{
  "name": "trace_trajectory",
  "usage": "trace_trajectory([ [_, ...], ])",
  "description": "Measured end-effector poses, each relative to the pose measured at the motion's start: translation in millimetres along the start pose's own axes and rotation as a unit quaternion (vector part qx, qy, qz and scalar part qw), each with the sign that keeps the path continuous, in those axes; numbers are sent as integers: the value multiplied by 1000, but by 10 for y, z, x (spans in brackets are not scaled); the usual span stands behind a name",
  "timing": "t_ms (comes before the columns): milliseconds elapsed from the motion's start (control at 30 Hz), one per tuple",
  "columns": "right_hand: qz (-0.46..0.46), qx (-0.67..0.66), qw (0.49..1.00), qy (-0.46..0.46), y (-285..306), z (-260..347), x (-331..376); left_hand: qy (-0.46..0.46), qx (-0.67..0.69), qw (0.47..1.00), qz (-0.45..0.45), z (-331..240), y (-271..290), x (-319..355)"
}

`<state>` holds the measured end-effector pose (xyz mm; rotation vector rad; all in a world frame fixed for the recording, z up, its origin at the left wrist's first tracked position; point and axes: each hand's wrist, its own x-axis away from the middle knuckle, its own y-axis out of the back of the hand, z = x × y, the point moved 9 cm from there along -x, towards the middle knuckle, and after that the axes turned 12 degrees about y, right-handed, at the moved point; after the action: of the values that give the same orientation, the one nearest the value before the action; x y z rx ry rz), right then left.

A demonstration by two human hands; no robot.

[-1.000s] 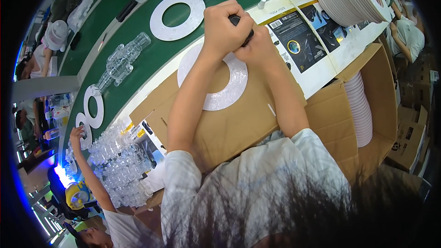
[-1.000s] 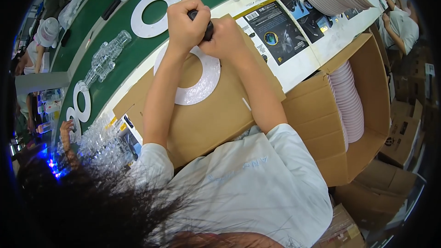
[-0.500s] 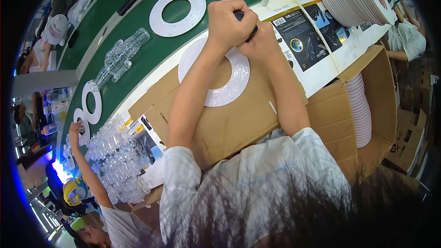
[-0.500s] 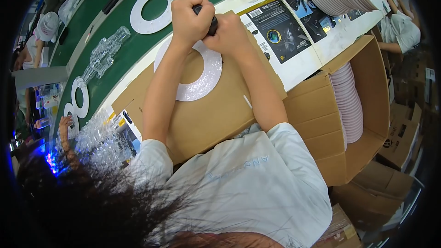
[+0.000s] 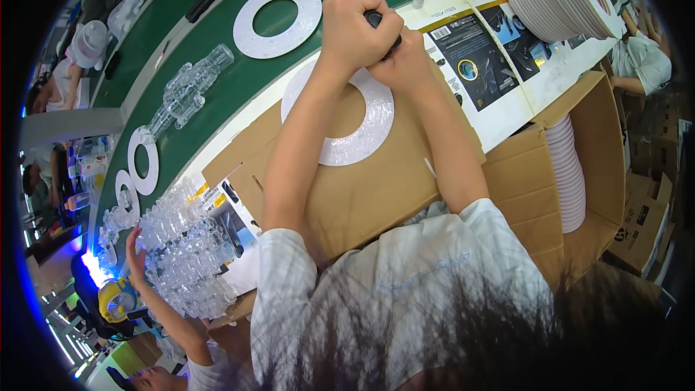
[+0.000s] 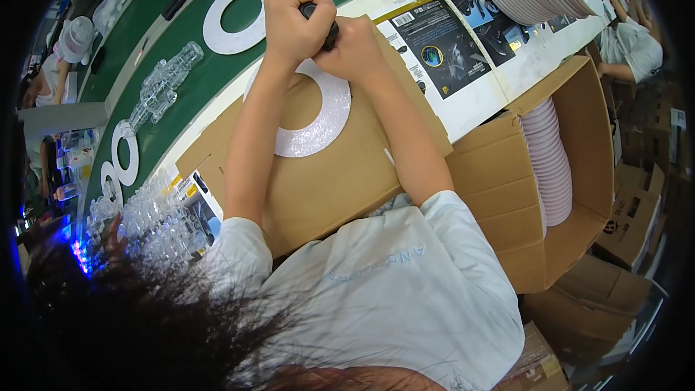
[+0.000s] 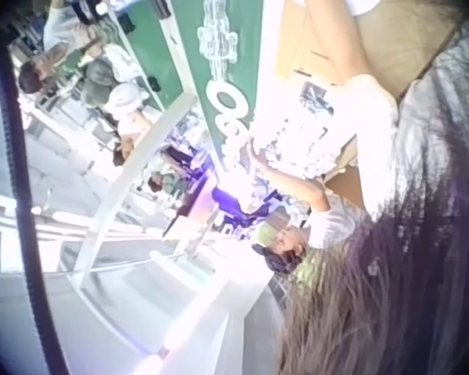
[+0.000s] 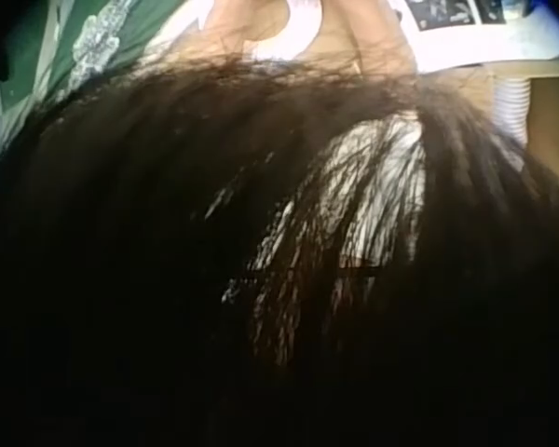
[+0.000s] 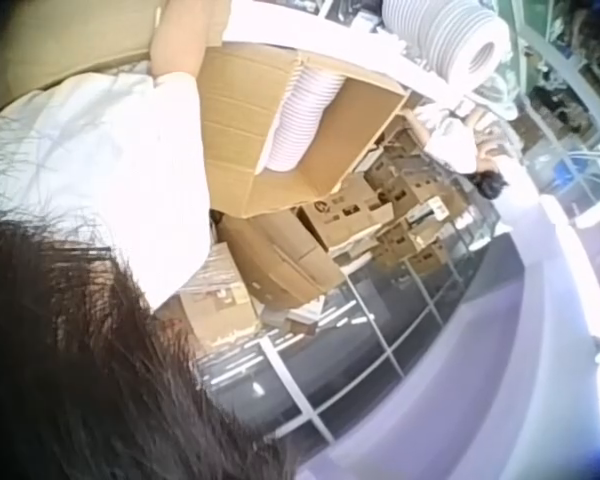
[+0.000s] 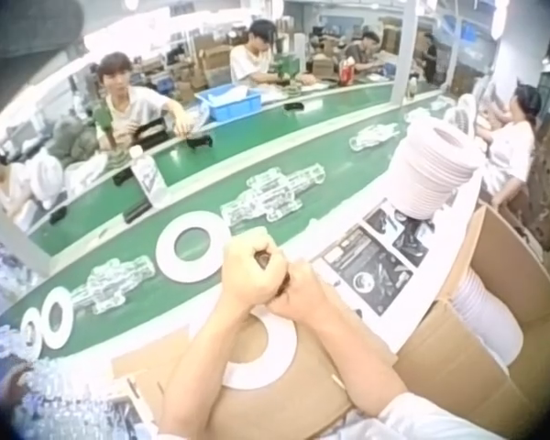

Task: Applying glue to circular light fixture components on an assembly line.

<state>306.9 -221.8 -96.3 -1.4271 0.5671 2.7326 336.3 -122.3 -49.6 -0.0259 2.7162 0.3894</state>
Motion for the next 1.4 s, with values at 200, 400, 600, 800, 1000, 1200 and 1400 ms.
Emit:
trace_trajectory([
  [200,12,14,1000,8,-2,-16,12,-6,4,1000,0,29,-31,-14],
  [400,23,12,1000,-2,-38,-41,39,-5,0,1000,-3,48,-3,0],
  [600,45,31,999,-1,-1,-16,4,19,26,999,-13,60,-19,-9],
  [800,28,-200,959,-201,62,25,60,-39,102,969,222,-142,-102,21],
  [1000,127,-200,956,-171,117,-93,227,140,-52,886,438,346,-454,261],
  [1200,159,-160,965,-131,64,-128,304,160,-31,890,426,482,-437,271],
  [1400,167,-174,958,-152,57,-165,331,145,-16,890,432,480,-459,268],
])
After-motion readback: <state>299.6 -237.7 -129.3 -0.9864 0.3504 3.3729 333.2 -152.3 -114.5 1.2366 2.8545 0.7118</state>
